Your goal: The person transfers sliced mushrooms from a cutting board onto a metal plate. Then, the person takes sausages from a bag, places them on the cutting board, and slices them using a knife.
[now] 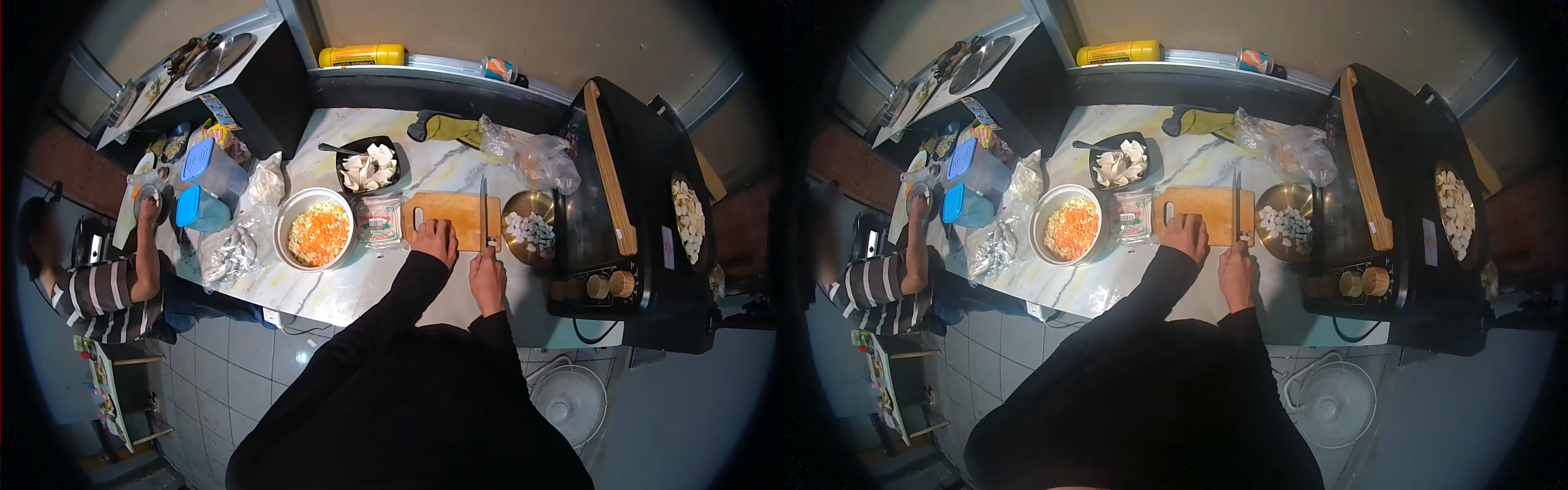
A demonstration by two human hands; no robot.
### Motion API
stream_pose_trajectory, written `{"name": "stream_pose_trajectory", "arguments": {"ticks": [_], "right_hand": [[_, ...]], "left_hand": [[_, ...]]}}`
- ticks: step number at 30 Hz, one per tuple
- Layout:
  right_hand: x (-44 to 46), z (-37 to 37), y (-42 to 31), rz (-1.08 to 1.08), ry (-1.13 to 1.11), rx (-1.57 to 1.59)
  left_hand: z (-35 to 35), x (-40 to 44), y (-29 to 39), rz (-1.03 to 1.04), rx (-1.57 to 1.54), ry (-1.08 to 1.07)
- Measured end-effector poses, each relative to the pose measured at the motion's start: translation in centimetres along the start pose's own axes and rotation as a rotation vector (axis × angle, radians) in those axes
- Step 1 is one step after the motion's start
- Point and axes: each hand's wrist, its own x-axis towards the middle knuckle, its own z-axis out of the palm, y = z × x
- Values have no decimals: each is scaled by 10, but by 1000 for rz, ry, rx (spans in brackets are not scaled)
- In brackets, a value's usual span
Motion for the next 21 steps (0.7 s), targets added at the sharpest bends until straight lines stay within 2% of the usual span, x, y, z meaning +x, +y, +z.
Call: {"name": "stream_pose_trajectory", "arguments": {"ticks": [11,13,17,19,21], "right_hand": [[7,-1,4,11,10,-23],[7,2,7,-10,20,-14],[7,2,6,2,12,4],[5,2,4,19,2,1],[5,3,4,9,16,-10]], "left_hand": [[-1,12,4,22,28,-129],[0,22,0,-47,-29,-211],[-8,43,1,-51,3,-263],[-20,56,2,-66,36,-420],[-14,66,-8,-41,24,-408]]}}
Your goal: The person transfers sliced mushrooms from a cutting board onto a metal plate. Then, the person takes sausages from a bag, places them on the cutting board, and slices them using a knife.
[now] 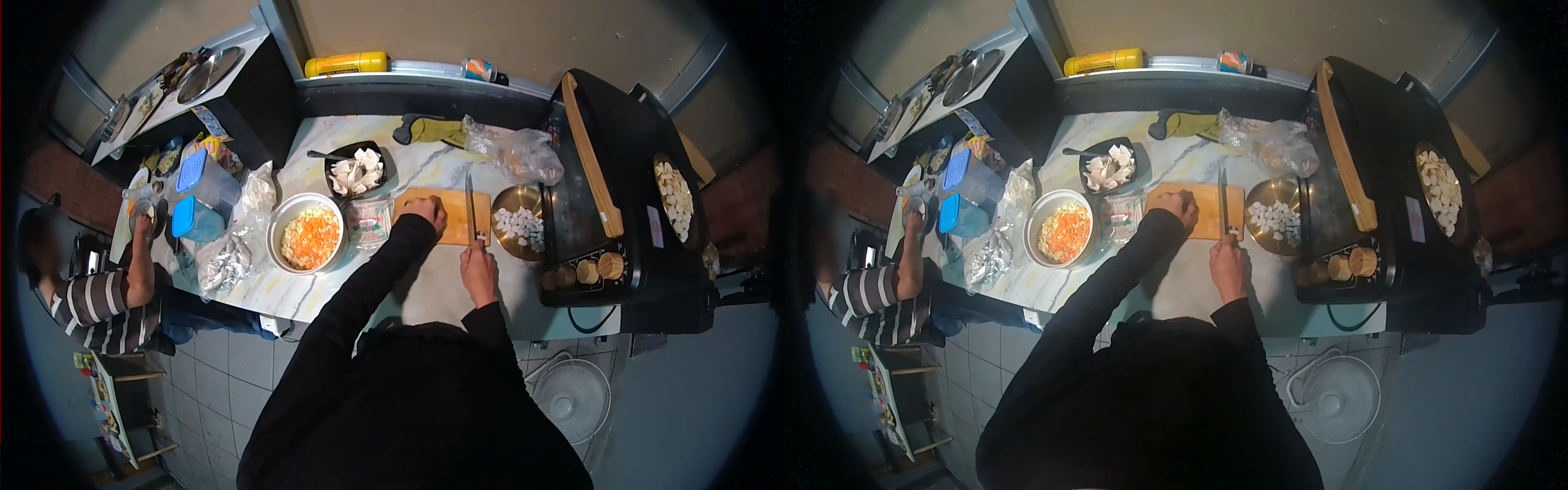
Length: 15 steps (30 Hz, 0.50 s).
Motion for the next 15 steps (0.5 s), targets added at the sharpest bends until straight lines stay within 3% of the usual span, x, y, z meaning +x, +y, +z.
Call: {"name": "stream_pose_trajectory", "arguments": {"ticks": [3,6,7,9,13,15], "right_hand": [[1,-4,-2,17,-25,46],[1,-7,3,-27,-19,111],[0,-9,4,-64,-24,192],[1,-10,4,-5,-21,173],[1,-11,0,29,62,251],[-2,-8,1,-65,157,148]], "left_hand": [[1,15,-12,-4,-57,-55],[12,8,-24,127,-599,0],[20,4,-25,210,-847,119],[5,-26,-22,-31,-1121,-104],[17,-60,-29,-75,-1199,-87],[23,-63,-31,-128,-1199,-91]]}}
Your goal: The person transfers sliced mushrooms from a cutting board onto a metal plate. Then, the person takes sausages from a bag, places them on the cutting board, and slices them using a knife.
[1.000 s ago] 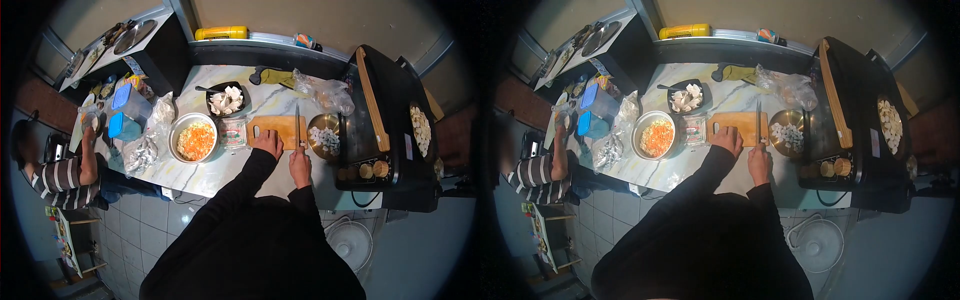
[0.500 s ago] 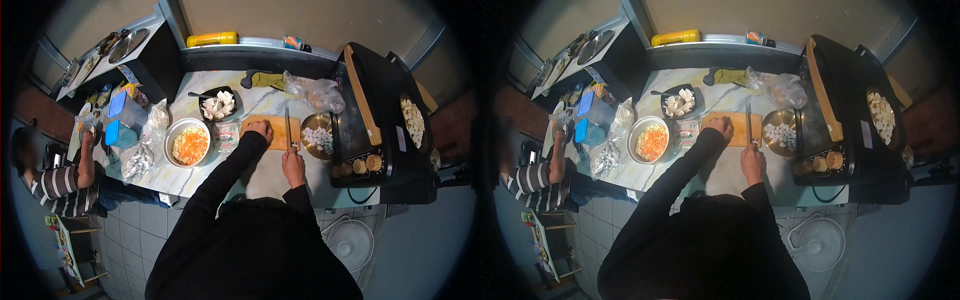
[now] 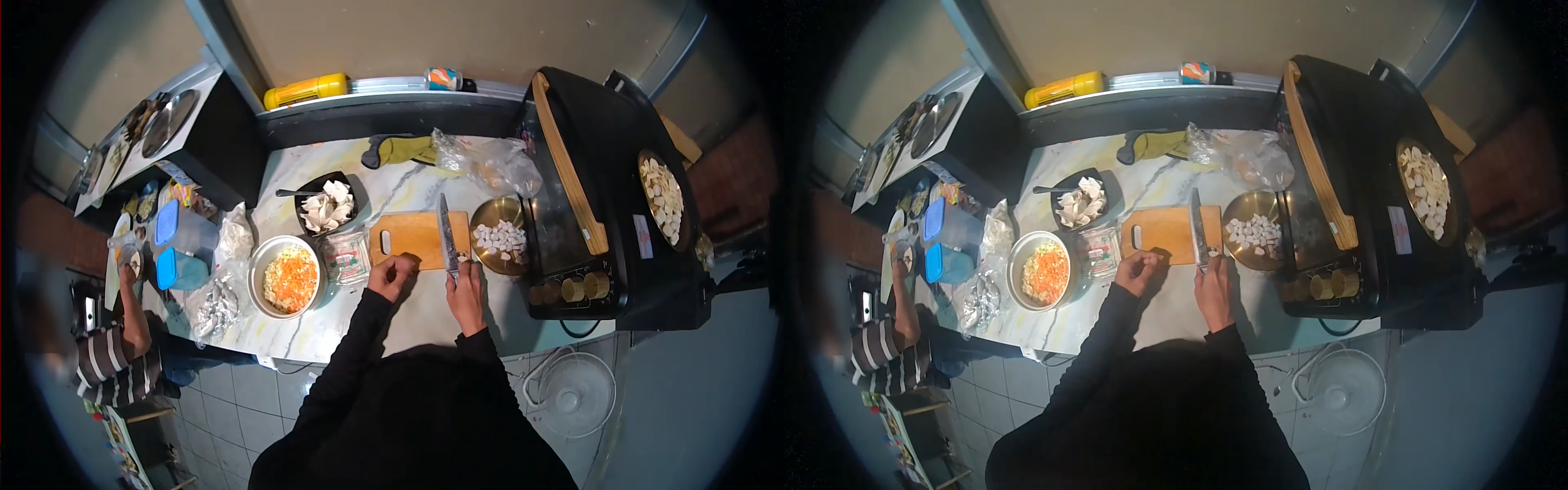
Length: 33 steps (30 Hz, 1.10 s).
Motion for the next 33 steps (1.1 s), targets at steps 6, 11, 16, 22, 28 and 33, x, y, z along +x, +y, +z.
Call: {"name": "stream_pose_trajectory", "arguments": {"ticks": [6,11,16,22,28,33], "right_hand": [[36,-24,-27,-124,-45,-74],[128,13,-33,-318,-141,241],[189,77,-64,-326,-443,-17],[188,103,-78,-209,-416,-50],[197,91,-58,-332,-191,-246],[197,70,-37,-259,-222,-247]], "left_hand": [[15,11,10,126,248,103],[32,57,-11,318,365,182],[52,121,-63,276,783,-29],[41,126,-55,265,754,-33],[31,128,-54,291,674,-15],[38,117,-43,301,587,21]]}}
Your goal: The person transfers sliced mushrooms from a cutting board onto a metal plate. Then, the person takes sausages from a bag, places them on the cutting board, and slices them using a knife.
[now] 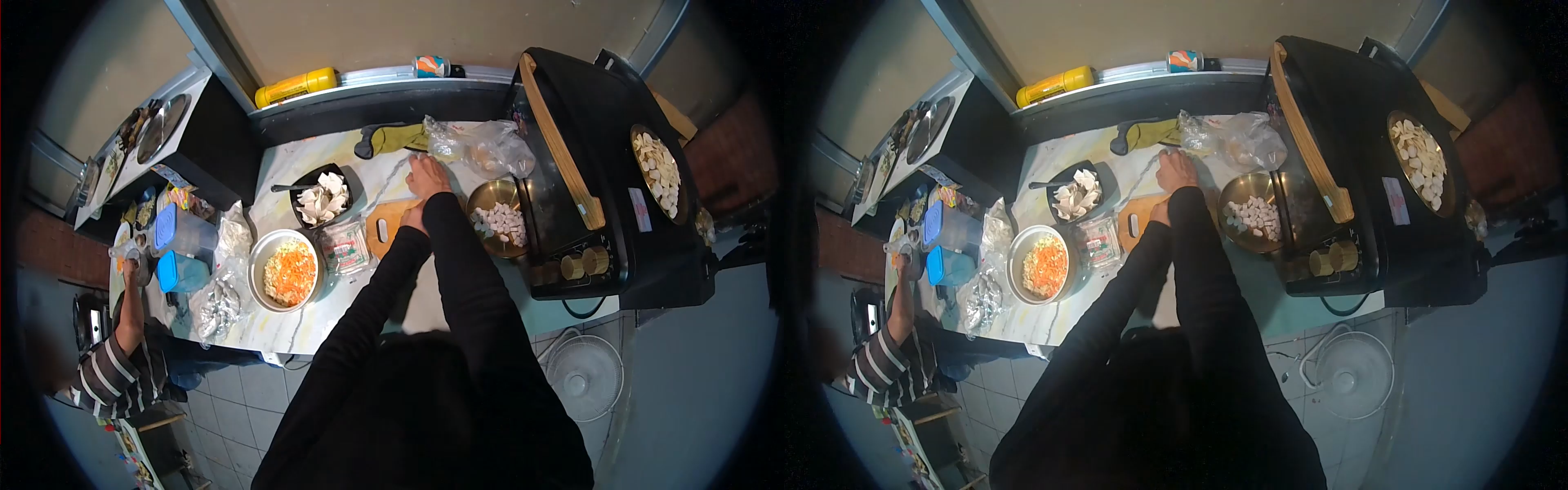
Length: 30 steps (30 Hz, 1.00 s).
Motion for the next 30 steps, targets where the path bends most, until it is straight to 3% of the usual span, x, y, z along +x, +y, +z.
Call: {"name": "stream_pose_trajectory", "arguments": {"ticks": [2,5,9,11,13,15,19,20,23,27,30], "right_hand": [[-2,-5,2,22,30,50],[-5,-5,-1,13,144,119],[-21,-6,-3,-17,108,139],[-35,-13,-7,132,128,138],[-40,-11,-3,138,175,130],[-47,-12,-4,110,209,257],[-63,-6,-8,160,344,426],[-66,-4,-11,145,411,494],[-82,-20,-17,235,260,621],[-108,-34,-22,238,183,676],[-126,-23,-24,204,132,777]], "left_hand": [[-6,-3,39,-125,222,33],[-7,0,41,-262,114,49],[-16,7,29,-208,166,62],[-28,10,27,-283,9,-130],[-31,30,13,-456,-226,-333],[-38,41,15,-182,177,-158],[-60,57,21,-117,122,-162],[-60,53,26,-72,57,-75],[-58,25,34,16,-144,63],[-55,-25,49,-165,-512,88],[-57,-51,48,-235,-471,24]]}}
